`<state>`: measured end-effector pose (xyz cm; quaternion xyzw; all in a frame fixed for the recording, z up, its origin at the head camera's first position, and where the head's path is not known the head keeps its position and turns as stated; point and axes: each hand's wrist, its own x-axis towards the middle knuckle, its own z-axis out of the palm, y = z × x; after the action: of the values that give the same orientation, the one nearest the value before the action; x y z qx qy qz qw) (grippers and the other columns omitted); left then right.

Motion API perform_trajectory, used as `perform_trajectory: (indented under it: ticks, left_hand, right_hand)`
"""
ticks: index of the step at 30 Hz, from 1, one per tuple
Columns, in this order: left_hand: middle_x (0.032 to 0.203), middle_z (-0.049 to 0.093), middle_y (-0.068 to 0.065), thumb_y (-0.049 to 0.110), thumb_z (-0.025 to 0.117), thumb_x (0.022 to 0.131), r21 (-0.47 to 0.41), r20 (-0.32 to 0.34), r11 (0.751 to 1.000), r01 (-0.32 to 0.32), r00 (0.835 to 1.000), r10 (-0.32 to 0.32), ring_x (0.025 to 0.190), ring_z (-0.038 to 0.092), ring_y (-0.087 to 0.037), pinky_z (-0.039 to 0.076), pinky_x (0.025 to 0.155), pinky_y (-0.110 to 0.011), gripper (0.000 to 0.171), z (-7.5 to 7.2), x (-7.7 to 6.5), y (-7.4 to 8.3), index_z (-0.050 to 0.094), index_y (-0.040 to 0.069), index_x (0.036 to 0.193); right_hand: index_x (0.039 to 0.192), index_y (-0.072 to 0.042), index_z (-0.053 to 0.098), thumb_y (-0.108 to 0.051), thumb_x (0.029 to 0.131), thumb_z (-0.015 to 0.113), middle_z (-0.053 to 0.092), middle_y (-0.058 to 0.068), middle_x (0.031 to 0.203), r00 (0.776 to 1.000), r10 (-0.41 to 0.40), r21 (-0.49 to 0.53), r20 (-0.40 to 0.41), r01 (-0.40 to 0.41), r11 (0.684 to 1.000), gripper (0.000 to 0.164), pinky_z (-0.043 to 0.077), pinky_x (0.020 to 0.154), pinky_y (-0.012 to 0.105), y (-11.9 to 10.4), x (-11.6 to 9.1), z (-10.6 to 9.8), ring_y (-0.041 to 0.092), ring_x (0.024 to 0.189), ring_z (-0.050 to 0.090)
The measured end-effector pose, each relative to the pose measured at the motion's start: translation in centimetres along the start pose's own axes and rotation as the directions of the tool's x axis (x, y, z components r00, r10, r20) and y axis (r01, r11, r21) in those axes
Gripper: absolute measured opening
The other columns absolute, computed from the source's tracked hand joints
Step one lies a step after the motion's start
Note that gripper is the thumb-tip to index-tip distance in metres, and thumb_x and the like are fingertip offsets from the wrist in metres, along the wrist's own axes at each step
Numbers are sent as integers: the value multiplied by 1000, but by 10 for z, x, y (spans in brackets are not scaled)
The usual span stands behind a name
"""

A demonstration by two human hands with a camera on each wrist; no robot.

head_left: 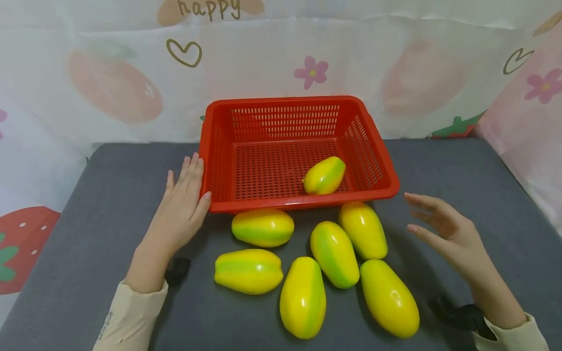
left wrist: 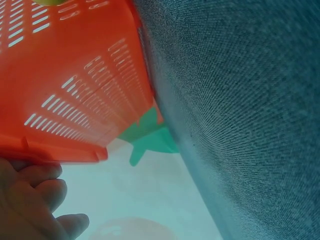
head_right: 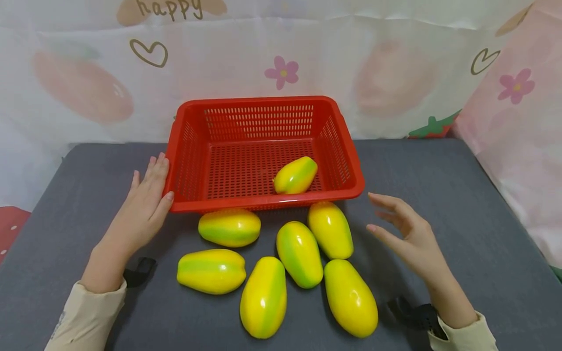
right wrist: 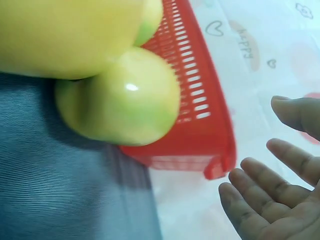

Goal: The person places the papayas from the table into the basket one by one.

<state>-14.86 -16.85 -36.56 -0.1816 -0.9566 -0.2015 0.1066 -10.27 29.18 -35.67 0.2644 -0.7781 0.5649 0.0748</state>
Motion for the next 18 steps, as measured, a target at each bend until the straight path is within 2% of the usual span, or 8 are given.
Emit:
perform_trajectory:
  ticks: [4,7,14,18]
  left_hand:
    - [156,11,-17,24,39,97,1,0,1000,-4,1000,4,143,5,-31,1,111,-56,66,-1,0,0,10,-1,150]
    - [156,10,-16,25,39,98,0,-1,1000,-8,1000,8,144,5,-30,0,112,-55,66,0,0,0,9,0,150]
    - [156,9,-16,25,38,98,2,7,1000,-8,1000,8,144,4,-30,0,112,-54,65,0,0,0,8,0,150]
    - [156,9,-16,25,38,98,8,8,1000,-4,1000,4,144,4,-30,0,112,-55,65,-1,0,0,8,0,150]
  right_hand:
    - [132,8,46,19,83,57,52,2,135,992,120,-49,36,-118,992,52,43,92,16,7,-4,3,9,119,50]
    - [134,5,45,14,85,57,50,1,136,980,174,-84,93,-166,982,51,43,91,16,10,-5,4,7,119,49]
    - [135,5,43,12,86,58,47,4,137,959,150,-66,240,-138,988,52,41,95,19,21,-4,12,10,122,46]
    - [135,4,44,13,85,58,44,7,139,959,137,-51,247,-128,990,53,41,95,19,25,-4,17,9,122,45]
